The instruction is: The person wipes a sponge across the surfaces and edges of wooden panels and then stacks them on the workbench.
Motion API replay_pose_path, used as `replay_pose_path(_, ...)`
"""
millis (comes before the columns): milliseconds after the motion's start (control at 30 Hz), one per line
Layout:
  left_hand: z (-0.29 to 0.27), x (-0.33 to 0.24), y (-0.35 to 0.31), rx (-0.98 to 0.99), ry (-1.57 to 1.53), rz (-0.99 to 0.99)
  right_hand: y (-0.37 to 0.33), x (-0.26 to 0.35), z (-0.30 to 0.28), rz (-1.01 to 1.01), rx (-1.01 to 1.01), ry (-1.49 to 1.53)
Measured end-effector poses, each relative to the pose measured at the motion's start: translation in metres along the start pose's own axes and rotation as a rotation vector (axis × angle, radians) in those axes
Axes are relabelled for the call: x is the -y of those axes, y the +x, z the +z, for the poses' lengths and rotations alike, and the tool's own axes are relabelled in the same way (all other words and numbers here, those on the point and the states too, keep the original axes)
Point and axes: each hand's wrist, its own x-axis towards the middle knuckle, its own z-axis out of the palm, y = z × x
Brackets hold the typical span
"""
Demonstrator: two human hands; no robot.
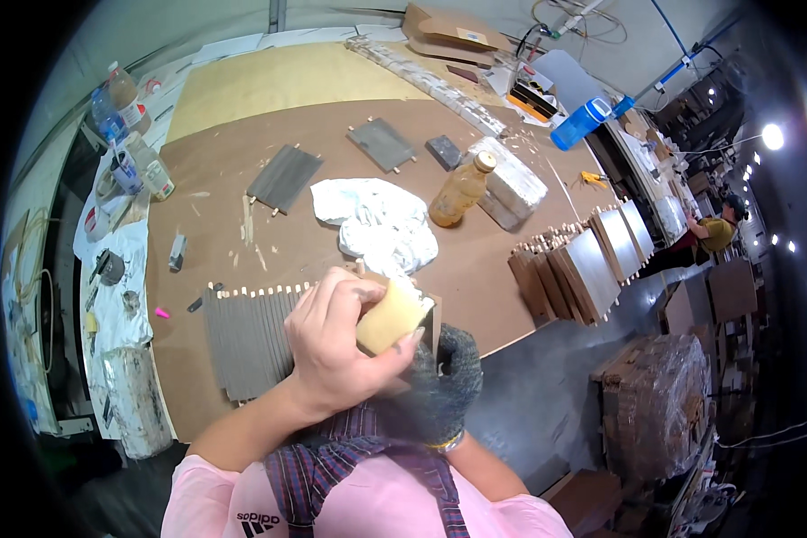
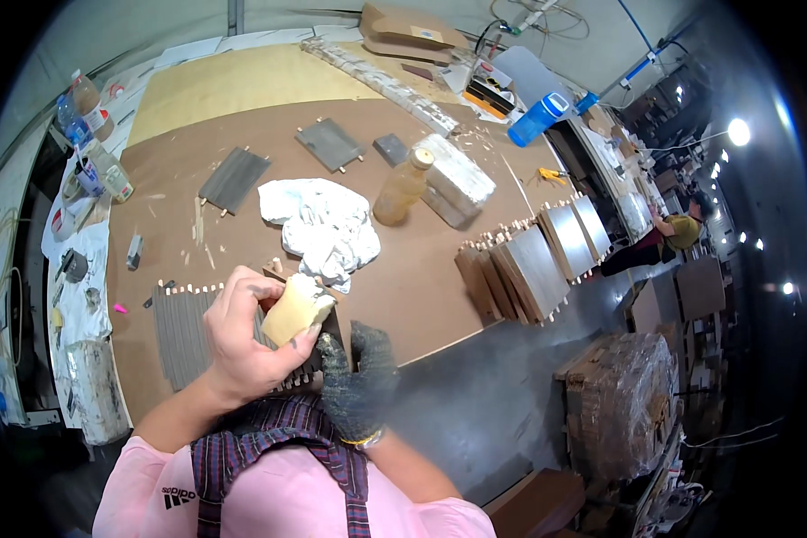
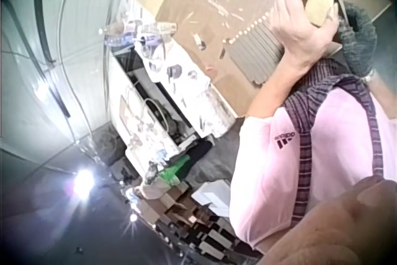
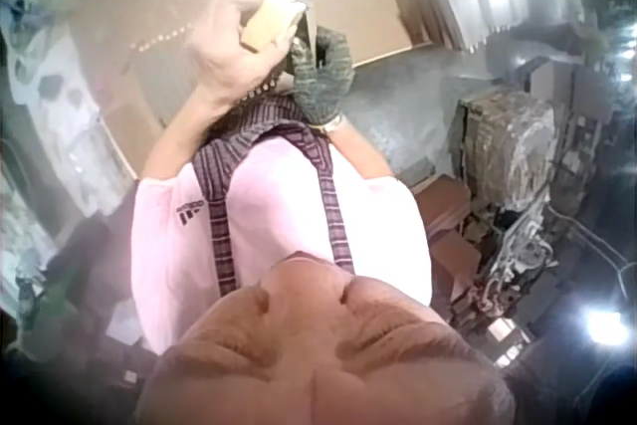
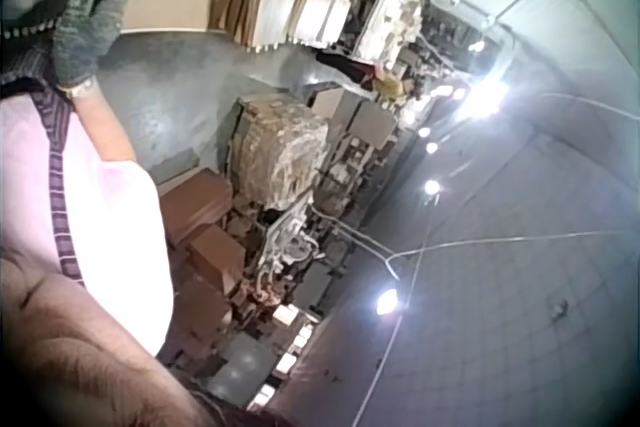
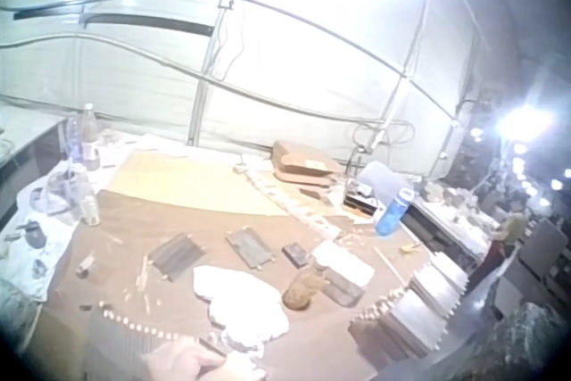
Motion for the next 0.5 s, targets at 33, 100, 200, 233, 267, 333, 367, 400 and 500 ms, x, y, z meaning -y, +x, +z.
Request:
replay_pose_path(33, 0.0, -0.003, 0.001, 0.022, 0.014, 0.024, 0.0, 0.0, -0.001, -0.012, 0.01, -0.018)
replay_pose_path(100, 0.001, 0.006, -0.003, 0.011, 0.043, 0.031, 0.0, 0.0, -0.002, -0.039, -0.008, -0.05)
replay_pose_path(200, 0.0, 0.017, -0.009, -0.024, 0.035, -0.081, 0.001, -0.001, -0.005, -0.061, -0.02, -0.091)
replay_pose_path(233, 0.0, 0.014, -0.009, -0.022, 0.034, -0.081, 0.001, -0.002, -0.006, -0.057, -0.008, -0.097)
replay_pose_path(267, -0.002, 0.008, -0.007, -0.002, 0.039, -0.059, 0.0, -0.001, -0.006, -0.056, -0.008, -0.098)
replay_pose_path(333, -0.003, 0.006, -0.006, 0.011, 0.05, -0.039, 0.0, 0.001, -0.006, -0.08, -0.063, -0.048)
replay_pose_path(367, -0.003, 0.011, -0.006, -0.001, 0.034, -0.076, -0.001, -0.001, -0.007, -0.082, -0.061, -0.046)
replay_pose_path(400, -0.003, 0.016, -0.007, -0.011, 0.015, -0.11, -0.003, -0.003, -0.009, -0.111, -0.092, -0.041)
replay_pose_path(500, -0.01, 0.036, -0.011, -0.03, 0.019, -0.262, -0.003, -0.003, -0.014, -0.128, -0.144, -0.032)
